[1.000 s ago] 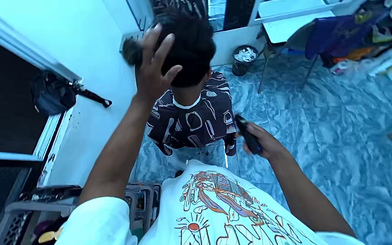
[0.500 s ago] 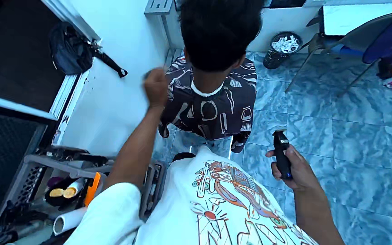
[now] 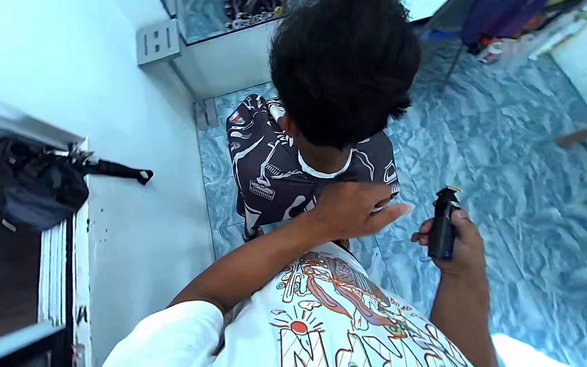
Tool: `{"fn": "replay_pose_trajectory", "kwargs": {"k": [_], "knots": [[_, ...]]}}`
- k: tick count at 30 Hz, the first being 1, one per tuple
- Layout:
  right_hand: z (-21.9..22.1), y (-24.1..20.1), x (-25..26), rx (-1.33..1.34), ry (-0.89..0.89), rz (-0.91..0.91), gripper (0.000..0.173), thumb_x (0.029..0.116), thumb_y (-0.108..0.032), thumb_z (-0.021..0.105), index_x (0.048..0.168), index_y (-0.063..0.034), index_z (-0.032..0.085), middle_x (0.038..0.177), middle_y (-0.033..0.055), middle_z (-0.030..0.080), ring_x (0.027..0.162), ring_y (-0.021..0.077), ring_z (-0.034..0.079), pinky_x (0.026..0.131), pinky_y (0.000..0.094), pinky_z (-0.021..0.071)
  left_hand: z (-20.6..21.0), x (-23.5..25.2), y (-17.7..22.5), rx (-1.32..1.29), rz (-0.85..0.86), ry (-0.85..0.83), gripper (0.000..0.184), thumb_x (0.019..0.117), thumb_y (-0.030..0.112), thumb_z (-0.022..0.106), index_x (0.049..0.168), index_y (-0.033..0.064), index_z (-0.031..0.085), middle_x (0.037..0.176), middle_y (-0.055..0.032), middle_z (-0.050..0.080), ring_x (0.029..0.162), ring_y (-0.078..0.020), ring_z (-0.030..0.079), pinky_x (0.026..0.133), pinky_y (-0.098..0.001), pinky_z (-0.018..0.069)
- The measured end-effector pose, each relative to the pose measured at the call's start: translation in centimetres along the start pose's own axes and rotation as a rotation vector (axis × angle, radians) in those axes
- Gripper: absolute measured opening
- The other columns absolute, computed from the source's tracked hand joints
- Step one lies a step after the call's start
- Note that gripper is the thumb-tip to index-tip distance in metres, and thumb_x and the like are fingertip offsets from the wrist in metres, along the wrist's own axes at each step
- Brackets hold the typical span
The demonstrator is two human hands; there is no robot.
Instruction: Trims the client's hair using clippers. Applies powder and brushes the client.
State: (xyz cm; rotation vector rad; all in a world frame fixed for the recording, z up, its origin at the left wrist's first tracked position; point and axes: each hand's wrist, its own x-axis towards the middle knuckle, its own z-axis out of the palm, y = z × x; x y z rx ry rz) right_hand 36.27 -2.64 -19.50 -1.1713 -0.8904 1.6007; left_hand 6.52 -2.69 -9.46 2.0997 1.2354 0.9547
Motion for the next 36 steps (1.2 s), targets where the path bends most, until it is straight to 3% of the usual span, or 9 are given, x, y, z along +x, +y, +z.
{"fn": "replay_pose_trajectory", "kwargs": {"k": [2,5,7,11,13,14,16,18,36], "knots": [[4.8,1.1,-2.0,0.029,0.107,0.007,0.038,0.1076,-0.042,0.032,0.130,-0.0142,0.046,0.070,0.0003,0.068,0.054,0.0181,0.067,0.051,0.0365,0.0609,-1.4,1.3,-2.0,-0.063,0.165,0.111,0.025,0.0983,0.022,0.065,0.087,0.0013,0.072,0.075,-0.0060,0.067,0.067,-0.0143,0.065,0.063,-0.0346,0.0581],[10.6,2.0,-3.9,-0.039,0.195,0.045,0.035,0.1053,-0.035,0.037,0.132,-0.0144,0.045,0.079,0.0032,0.068,0.058,0.0179,0.067,0.053,0.0360,0.0611,-5.1,1.2,-1.7,-0.191,-0.057,-0.553,0.031,0.1044,0.030,0.061,0.099,0.0005,0.068,0.076,-0.0094,0.065,0.064,-0.0178,0.065,0.061,-0.0388,0.0580],[13.3,2.2,-4.6,-0.118,0.179,0.037,0.040,0.1029,-0.028,0.046,0.140,-0.0125,0.045,0.097,0.0065,0.069,0.064,0.0185,0.068,0.058,0.0371,0.0619,-9.5,-0.9,0.4,-0.177,0.008,-0.743,0.028,0.1027,0.032,0.063,0.103,0.0053,0.073,0.076,-0.0041,0.068,0.065,-0.0132,0.064,0.063,-0.0360,0.0567],[17.3,0.7,-3.6,-0.207,0.021,-0.104,0.047,0.1006,-0.020,0.061,0.144,-0.0039,0.049,0.116,0.0151,0.068,0.086,0.0250,0.072,0.071,0.0444,0.0639,-22.3,1.9,2.9,0.181,0.192,-0.146,0.035,0.1007,0.036,0.068,0.116,0.0048,0.071,0.092,0.0000,0.071,0.078,-0.0026,0.064,0.072,-0.0234,0.0568],[18.9,-0.2,-2.0,-0.169,-0.071,-0.148,0.046,0.1019,-0.019,0.061,0.142,-0.0021,0.048,0.114,0.0154,0.069,0.088,0.0259,0.072,0.072,0.0439,0.0642,-25.0,5.9,1.9,0.523,0.107,-0.110,0.061,0.0943,0.059,0.066,0.118,0.0030,0.068,0.106,-0.0134,0.070,0.097,-0.0211,0.066,0.089,-0.0461,0.0534],[19.5,-0.7,-1.0,-0.148,-0.093,-0.134,0.043,0.1029,-0.018,0.060,0.141,-0.0013,0.048,0.110,0.0149,0.069,0.085,0.0257,0.072,0.070,0.0425,0.0643,-25.0,7.6,1.6,0.597,0.088,-0.197,0.068,0.0907,0.062,0.068,0.126,0.0036,0.066,0.120,-0.0204,0.068,0.113,-0.0318,0.065,0.099,-0.0586,0.0496],[20.3,-1.4,0.2,-0.142,-0.115,-0.064,0.039,0.1049,-0.019,0.059,0.138,-0.0009,0.049,0.104,0.0148,0.070,0.077,0.0251,0.072,0.065,0.0401,0.0639,-23.8,9.7,1.3,0.665,0.072,-0.400,0.076,0.0878,0.056,0.075,0.150,0.0185,0.052,0.147,-0.0191,0.054,0.136,-0.0369,0.053,0.111,-0.0655,0.0400],[20.3,-1.9,0.7,-0.175,-0.138,0.019,0.036,0.1064,-0.023,0.057,0.136,-0.0026,0.052,0.103,0.0150,0.071,0.071,0.0245,0.071,0.058,0.0372,0.0617,-22.1,10.7,0.2,0.697,0.073,-0.468,0.083,0.0864,0.049,0.080,0.158,0.0247,0.043,0.155,-0.0201,0.046,0.139,-0.0404,0.048,0.111,-0.0674,0.0386],[21.4,-3.8,2.0,-0.251,-0.048,0.053,0.029,0.1049,-0.024,0.062,0.123,-0.0018,0.060,0.093,0.0157,0.068,0.057,0.0234,0.068,0.048,0.0375,0.0608,-20.5,13.9,-0.3,0.683,-0.023,-0.492,0.057,0.0878,0.046,0.078,0.136,0.0201,0.064,0.132,-0.0109,0.066,0.124,-0.0240,0.062,0.107,-0.0561,0.0464]]}}
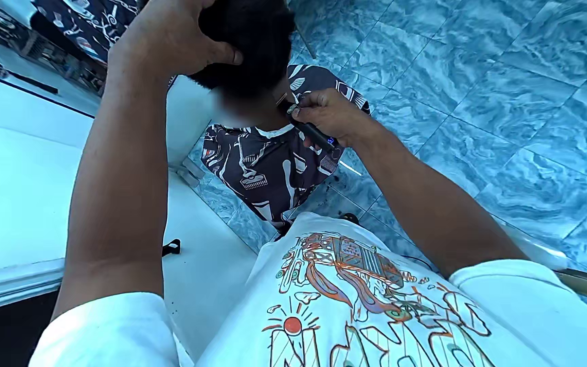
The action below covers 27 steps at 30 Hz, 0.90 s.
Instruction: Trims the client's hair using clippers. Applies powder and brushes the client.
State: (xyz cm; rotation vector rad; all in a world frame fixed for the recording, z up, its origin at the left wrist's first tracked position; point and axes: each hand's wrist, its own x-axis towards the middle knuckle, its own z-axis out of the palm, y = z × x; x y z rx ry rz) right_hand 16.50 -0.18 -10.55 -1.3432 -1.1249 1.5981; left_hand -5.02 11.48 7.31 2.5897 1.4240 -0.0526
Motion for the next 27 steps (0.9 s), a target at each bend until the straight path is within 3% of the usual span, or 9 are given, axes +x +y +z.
{"fn": "replay_pose_trajectory", "kwargs": {"k": [4,15,20,24,27], "knots": [[-0.1,-0.3,0.1,0.045,0.001,-0.007,0.029,0.1054,-0.025,0.061,0.123,-0.0021,0.061,0.095,0.0165,0.069,0.058,0.0244,0.068,0.049,0.0379,0.0606,-0.2,0.6,0.2,0.050,-0.024,-0.008,0.059,0.0863,0.053,0.077,0.131,0.0156,0.065,0.126,-0.0145,0.067,0.118,-0.0298,0.064,0.102,-0.0610,0.0470],[0.1,-0.6,0.3,0.094,0.036,-0.014,0.027,0.1051,-0.026,0.061,0.119,-0.0021,0.062,0.097,0.0169,0.070,0.059,0.0251,0.069,0.048,0.0378,0.0606,-0.2,1.6,-1.4,0.017,0.085,-0.017,0.055,0.0863,0.049,0.079,0.130,0.0194,0.066,0.127,-0.0107,0.067,0.120,-0.0238,0.063,0.104,-0.0572,0.0477],[0.2,-0.6,0.4,0.069,0.031,-0.005,0.028,0.1043,-0.026,0.063,0.118,-0.0019,0.064,0.094,0.0168,0.071,0.058,0.0248,0.069,0.047,0.0373,0.0596,-0.2,1.7,-1.7,0.000,0.155,-0.007,0.057,0.0864,0.046,0.080,0.136,0.0217,0.064,0.130,-0.0084,0.066,0.121,-0.0193,0.063,0.106,-0.0508,0.0489],[0.3,-0.8,0.2,0.082,0.028,-0.027,0.026,0.1046,-0.024,0.061,0.119,-0.0032,0.064,0.096,0.0157,0.071,0.058,0.0240,0.068,0.047,0.0365,0.0589,-0.3,1.6,-1.6,0.030,0.111,-0.014,0.070,0.0864,0.050,0.079,0.147,0.0237,0.056,0.140,-0.0119,0.062,0.131,-0.0266,0.059,0.111,-0.0579,0.0435],[0.4,-0.7,0.2,0.059,0.030,-0.009,0.026,0.1043,-0.025,0.062,0.117,-0.0026,0.063,0.093,0.0158,0.070,0.057,0.0234,0.067,0.047,0.0359,0.0584,-0.3,1.8,-1.6,0.035,0.117,-0.016,0.073,0.0864,0.049,0.079,0.150,0.0241,0.053,0.143,-0.0121,0.060,0.133,-0.0279,0.057,0.112,-0.0582,0.0428]]}}
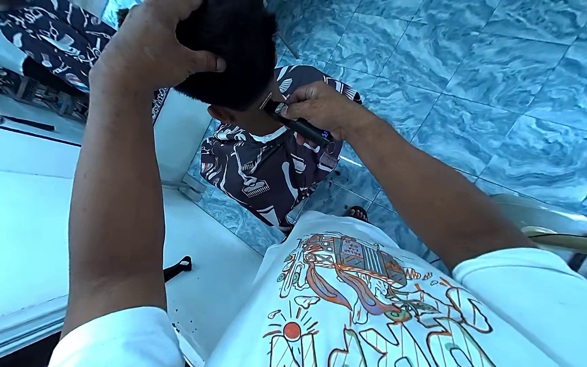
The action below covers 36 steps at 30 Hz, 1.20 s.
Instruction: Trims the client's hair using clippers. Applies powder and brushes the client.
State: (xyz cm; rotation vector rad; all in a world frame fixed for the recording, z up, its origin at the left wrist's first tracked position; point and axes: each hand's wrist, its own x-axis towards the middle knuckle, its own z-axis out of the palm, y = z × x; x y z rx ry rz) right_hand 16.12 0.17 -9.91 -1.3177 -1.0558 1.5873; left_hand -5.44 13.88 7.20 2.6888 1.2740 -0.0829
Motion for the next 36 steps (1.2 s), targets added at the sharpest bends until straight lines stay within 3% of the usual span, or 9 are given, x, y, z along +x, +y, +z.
{"fn": "replay_pose_trajectory", "kwargs": {"k": [12,18,24,29,36], "knots": [[-0.1,0.0,0.1,0.086,0.010,-0.002,0.027,0.1039,-0.024,0.063,0.120,-0.0028,0.063,0.094,0.0164,0.071,0.058,0.0240,0.068,0.047,0.0358,0.0589,-0.3,0.1,0.2,-0.001,-0.033,-0.020,0.085,0.0851,0.050,0.080,0.158,0.0284,0.043,0.146,-0.0107,0.059,0.134,-0.0278,0.057,0.112,-0.0583,0.0426],[-0.2,0.1,0.2,0.073,0.013,-0.029,0.027,0.1032,-0.024,0.064,0.119,-0.0027,0.064,0.091,0.0163,0.070,0.057,0.0240,0.068,0.046,0.0366,0.0587,-0.2,0.3,0.0,-0.013,-0.015,-0.022,0.087,0.0856,0.049,0.080,0.160,0.0263,0.040,0.150,-0.0077,0.056,0.137,-0.0218,0.055,0.115,-0.0520,0.0418],[-0.3,0.0,0.1,0.016,0.009,0.000,0.025,0.1025,-0.024,0.065,0.116,-0.0026,0.065,0.088,0.0159,0.069,0.055,0.0230,0.067,0.044,0.0357,0.0572,-0.3,0.3,-0.1,-0.003,-0.014,-0.032,0.088,0.0856,0.050,0.079,0.161,0.0279,0.038,0.150,-0.0082,0.056,0.137,-0.0238,0.054,0.115,-0.0545,0.0418],[-0.2,0.3,0.3,0.043,-0.030,-0.096,0.027,0.1002,-0.022,0.068,0.118,-0.0023,0.065,0.090,0.0158,0.071,0.057,0.0233,0.067,0.047,0.0361,0.0583,-0.2,0.6,-0.8,0.006,0.016,-0.040,0.089,0.0853,0.051,0.079,0.160,0.0271,0.039,0.152,-0.0092,0.054,0.140,-0.0265,0.052,0.116,-0.0580,0.0397],[-1.9,0.4,0.2,0.018,-0.093,-0.070,0.025,0.1019,-0.020,0.066,0.117,-0.0012,0.065,0.086,0.0155,0.069,0.055,0.0219,0.066,0.046,0.0351,0.0577,-0.3,-0.5,-0.1,0.020,0.029,-0.019,0.091,0.0876,0.043,0.080,0.163,0.0242,0.033,0.156,-0.0111,0.050,0.143,-0.0281,0.049,0.118,-0.0569,0.0373]]}}
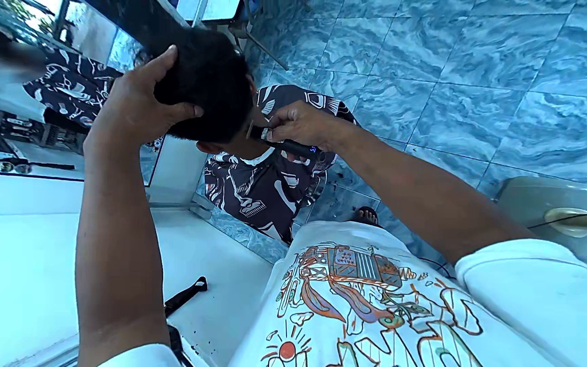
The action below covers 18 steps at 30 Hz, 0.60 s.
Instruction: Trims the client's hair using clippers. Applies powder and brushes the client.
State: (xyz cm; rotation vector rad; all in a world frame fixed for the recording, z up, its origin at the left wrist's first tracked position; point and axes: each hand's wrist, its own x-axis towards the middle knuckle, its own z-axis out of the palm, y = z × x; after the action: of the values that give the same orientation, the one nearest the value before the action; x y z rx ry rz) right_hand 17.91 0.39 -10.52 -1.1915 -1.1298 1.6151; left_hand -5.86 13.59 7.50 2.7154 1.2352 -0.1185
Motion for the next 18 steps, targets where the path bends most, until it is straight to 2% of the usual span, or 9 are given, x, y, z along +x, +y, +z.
{"fn": "replay_pose_trajectory", "kwargs": {"k": [2,4,9,18], "knots": [[-1.1,0.0,0.3,-0.056,-0.015,0.083,0.025,0.1032,-0.023,0.063,0.117,-0.0023,0.066,0.080,0.0153,0.068,0.051,0.0207,0.064,0.044,0.0348,0.0563,0.1,-0.1,0.1,-0.001,-0.008,0.007,0.091,0.0872,0.041,0.081,0.163,0.0258,0.034,0.157,-0.0107,0.048,0.144,-0.0278,0.047,0.119,-0.0562,0.0364],[-1.9,-0.3,0.9,-0.090,-0.039,0.125,0.026,0.1039,-0.024,0.062,0.117,-0.0028,0.066,0.081,0.0155,0.068,0.051,0.0212,0.064,0.045,0.0356,0.0567,0.2,-0.2,-0.1,-0.002,0.002,0.021,0.091,0.0865,0.040,0.082,0.163,0.0240,0.035,0.158,-0.0114,0.048,0.145,-0.0278,0.046,0.120,-0.0547,0.0357],[-2.3,-0.3,1.7,0.021,-0.089,0.067,0.025,0.1035,-0.023,0.062,0.115,-0.0018,0.066,0.082,0.0164,0.068,0.052,0.0226,0.064,0.045,0.0364,0.0567,0.3,-0.2,-0.2,-0.011,-0.001,0.016,0.093,0.0866,0.038,0.082,0.163,0.0204,0.033,0.160,-0.0124,0.045,0.146,-0.0259,0.045,0.121,-0.0498,0.0353],[-2.0,0.1,1.6,0.050,-0.076,0.077,0.024,0.1034,-0.023,0.062,0.115,-0.0026,0.065,0.083,0.0164,0.068,0.052,0.0222,0.065,0.045,0.0351,0.0569,0.3,0.0,-0.2,-0.009,-0.022,0.006,0.093,0.0863,0.039,0.082,0.164,0.0218,0.032,0.161,-0.0096,0.043,0.147,-0.0214,0.044,0.122,-0.0457,0.0348]]}}
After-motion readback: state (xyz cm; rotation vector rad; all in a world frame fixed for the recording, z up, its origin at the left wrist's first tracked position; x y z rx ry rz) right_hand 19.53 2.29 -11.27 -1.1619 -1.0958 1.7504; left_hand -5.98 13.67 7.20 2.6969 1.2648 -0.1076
